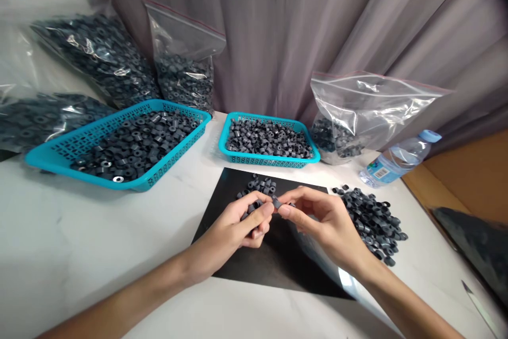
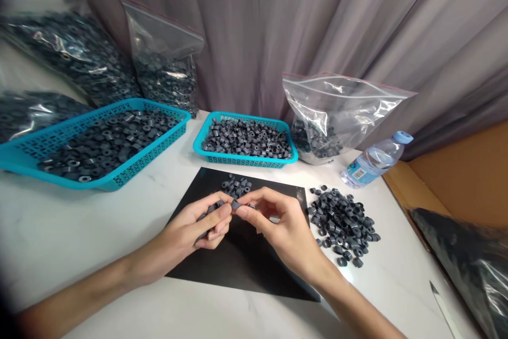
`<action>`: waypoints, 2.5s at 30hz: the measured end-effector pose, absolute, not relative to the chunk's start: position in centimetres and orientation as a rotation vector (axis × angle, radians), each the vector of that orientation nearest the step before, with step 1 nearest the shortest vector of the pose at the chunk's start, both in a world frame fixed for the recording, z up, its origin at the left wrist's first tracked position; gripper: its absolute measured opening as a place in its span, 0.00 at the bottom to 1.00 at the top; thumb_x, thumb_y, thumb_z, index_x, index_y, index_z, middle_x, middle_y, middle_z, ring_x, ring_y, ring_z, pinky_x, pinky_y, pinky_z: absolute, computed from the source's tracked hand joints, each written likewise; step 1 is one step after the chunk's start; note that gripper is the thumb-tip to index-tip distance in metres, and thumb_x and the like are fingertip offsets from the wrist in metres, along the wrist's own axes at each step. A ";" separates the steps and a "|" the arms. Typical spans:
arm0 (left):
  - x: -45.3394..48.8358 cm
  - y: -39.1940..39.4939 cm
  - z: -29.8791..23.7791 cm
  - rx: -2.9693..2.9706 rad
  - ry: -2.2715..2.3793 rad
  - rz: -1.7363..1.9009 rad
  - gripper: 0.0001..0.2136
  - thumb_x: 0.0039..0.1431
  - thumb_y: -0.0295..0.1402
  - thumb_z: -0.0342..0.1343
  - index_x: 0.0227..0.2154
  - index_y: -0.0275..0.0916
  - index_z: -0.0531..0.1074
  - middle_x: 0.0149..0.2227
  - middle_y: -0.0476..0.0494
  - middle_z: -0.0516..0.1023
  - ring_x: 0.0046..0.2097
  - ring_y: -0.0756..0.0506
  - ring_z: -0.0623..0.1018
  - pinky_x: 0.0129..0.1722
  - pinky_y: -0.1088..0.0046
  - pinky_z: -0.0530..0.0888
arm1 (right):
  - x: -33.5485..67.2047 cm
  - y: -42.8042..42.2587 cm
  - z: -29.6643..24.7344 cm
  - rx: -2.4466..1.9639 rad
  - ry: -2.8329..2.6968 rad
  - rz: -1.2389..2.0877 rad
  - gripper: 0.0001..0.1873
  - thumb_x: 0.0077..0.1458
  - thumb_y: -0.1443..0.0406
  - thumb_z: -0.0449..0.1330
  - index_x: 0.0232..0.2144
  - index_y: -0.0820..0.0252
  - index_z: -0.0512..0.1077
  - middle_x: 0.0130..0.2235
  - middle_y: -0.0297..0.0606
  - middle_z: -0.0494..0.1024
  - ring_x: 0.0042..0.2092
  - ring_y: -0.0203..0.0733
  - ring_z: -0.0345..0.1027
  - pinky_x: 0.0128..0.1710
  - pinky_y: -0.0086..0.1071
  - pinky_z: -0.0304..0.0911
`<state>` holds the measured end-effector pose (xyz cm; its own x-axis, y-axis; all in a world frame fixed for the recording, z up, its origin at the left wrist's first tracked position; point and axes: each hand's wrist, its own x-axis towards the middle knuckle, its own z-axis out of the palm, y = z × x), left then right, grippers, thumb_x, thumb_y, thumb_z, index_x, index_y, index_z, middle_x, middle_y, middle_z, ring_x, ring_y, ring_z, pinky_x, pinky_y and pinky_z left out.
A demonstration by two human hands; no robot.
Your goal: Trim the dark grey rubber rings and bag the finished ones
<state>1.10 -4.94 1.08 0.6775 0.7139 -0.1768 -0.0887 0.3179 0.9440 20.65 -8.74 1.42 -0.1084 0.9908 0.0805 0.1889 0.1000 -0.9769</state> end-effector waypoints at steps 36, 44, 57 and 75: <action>0.8 -4.7 0.7 1.393 0.712 0.519 0.15 0.67 0.44 0.52 0.31 0.39 0.68 0.24 0.56 0.60 0.26 0.53 0.59 0.26 0.75 0.57 | 20.4 -8.9 1.4 -1.217 -1.386 1.370 0.18 0.58 0.51 0.64 0.35 0.61 0.76 0.29 0.33 0.72 0.28 0.32 0.60 0.25 0.26 0.56; 1.0 -4.5 0.8 1.173 0.594 0.458 0.16 0.69 0.44 0.49 0.31 0.37 0.67 0.25 0.56 0.59 0.24 0.54 0.55 0.23 0.74 0.50 | 20.7 -8.5 1.3 -1.149 -1.358 1.453 0.21 0.59 0.48 0.62 0.34 0.61 0.74 0.30 0.33 0.69 0.29 0.33 0.59 0.26 0.26 0.57; 1.0 -4.5 0.5 1.161 0.547 0.465 0.16 0.69 0.44 0.48 0.32 0.37 0.66 0.25 0.56 0.59 0.23 0.55 0.54 0.23 0.75 0.50 | 20.9 -8.4 0.9 -1.118 -1.310 1.515 0.18 0.60 0.51 0.63 0.33 0.61 0.74 0.29 0.32 0.68 0.28 0.32 0.59 0.26 0.26 0.57; 0.4 -4.8 1.1 1.794 0.705 0.532 0.14 0.71 0.41 0.45 0.34 0.41 0.71 0.28 0.52 0.67 0.31 0.51 0.67 0.34 0.75 0.66 | 21.8 -8.8 2.4 -1.166 -1.524 1.376 0.14 0.61 0.54 0.63 0.36 0.60 0.76 0.30 0.33 0.73 0.30 0.33 0.62 0.29 0.27 0.58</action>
